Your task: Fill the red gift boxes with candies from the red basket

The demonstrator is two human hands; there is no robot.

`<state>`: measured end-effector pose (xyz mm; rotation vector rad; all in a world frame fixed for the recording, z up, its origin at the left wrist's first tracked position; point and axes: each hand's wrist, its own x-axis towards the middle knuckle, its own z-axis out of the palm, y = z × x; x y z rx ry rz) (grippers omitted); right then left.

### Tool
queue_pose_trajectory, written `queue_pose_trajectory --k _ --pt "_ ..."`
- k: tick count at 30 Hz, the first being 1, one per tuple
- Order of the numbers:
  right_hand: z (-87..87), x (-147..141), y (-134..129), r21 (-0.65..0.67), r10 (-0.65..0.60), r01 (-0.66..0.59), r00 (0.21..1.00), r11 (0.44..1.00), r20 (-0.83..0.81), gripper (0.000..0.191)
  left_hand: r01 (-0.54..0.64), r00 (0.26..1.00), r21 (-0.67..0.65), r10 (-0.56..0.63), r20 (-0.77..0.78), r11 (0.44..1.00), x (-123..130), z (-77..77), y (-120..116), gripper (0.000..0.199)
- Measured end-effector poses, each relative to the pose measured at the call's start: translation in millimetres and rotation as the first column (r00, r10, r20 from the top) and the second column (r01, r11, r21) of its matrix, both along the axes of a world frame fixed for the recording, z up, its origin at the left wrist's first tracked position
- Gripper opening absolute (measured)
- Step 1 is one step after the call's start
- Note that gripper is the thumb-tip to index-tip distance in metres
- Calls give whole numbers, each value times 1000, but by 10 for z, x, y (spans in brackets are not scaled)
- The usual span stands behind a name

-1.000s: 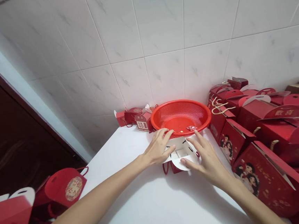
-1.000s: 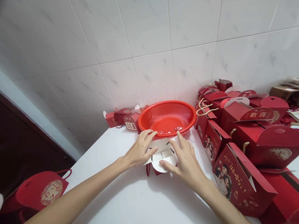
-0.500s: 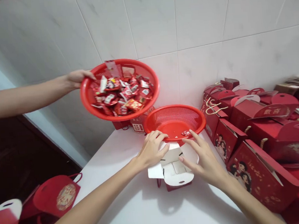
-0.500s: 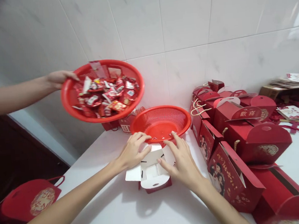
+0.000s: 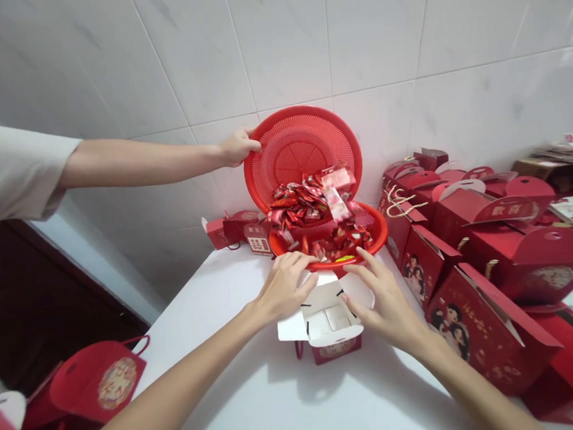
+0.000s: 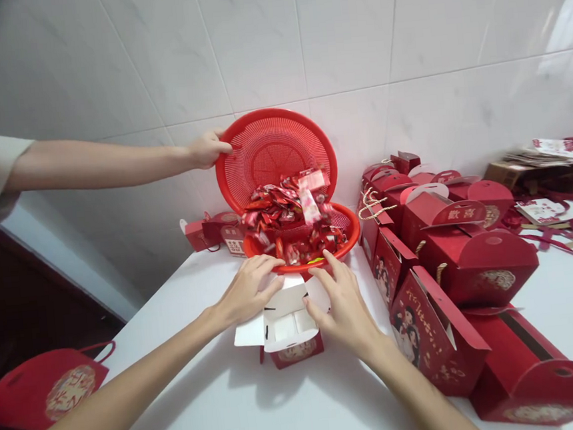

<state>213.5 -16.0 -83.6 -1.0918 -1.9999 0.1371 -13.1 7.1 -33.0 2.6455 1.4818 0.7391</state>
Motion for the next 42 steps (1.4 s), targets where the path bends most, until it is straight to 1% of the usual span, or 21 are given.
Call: queue_pose_trajectory --k 5,10,16,18,19,21,24,27,29,33,36,39,42 --pt "-5 2 7 6 2 -2 1000 1000 4 39 12 1000 -27 -12 11 1000 4 75 41 30" --pt "-13 3 11 12 9 -9 1000 1000 -2 38 23 1000 -105 -23 1 994 58 192 147 32" --pt "0 0 5 -1 0 0 1000 1000 -2 37 45 998 -145 -52 -43 988 155 243 375 28" --pt "0 0 5 2 -4 4 1000 1000 -2 37 32 997 -149 -42 -67 988 185 252 477 28" --pt "-1 1 6 3 -6 6 1000 1000 -4 36 13 997 -158 -25 -77 987 201 256 529 31" --pt "-1 1 7 3 -6 6 1000 1000 -10 36 -20 997 -204 4 -80 979 233 257 629 44" --pt "5 -3 5 -10 -3 3 1000 1000 -19 35 -26 998 -319 7 -63 947 271 251 751 61" --pt "14 -7 0 -21 0 0 1000 1000 -19 36 -14 998 -396 -14 -68 918 290 250 836 66" --pt "17 -10 -4 -21 3 -3 1000 1000 -18 36 1 997 -407 -34 -75 913 302 252 876 59" --pt "13 -9 -5 -5 11 -11 1000 1000 -24 35 38 994 -377 -75 -85 925 353 233 929 28" --pt "10 -2 2 -7 10 -10 1000 1000 -28 34 48 993 -356 -83 -83 933 396 202 948 13" --pt "12 8 9 -12 9 -9 1000 1000 -27 34 42 995 -325 -69 -72 945 423 169 952 12" --pt "38 7 -6 2 14 -14 999 1000 -48 34 35 998 -290 -48 -37 956 435 139 945 20"
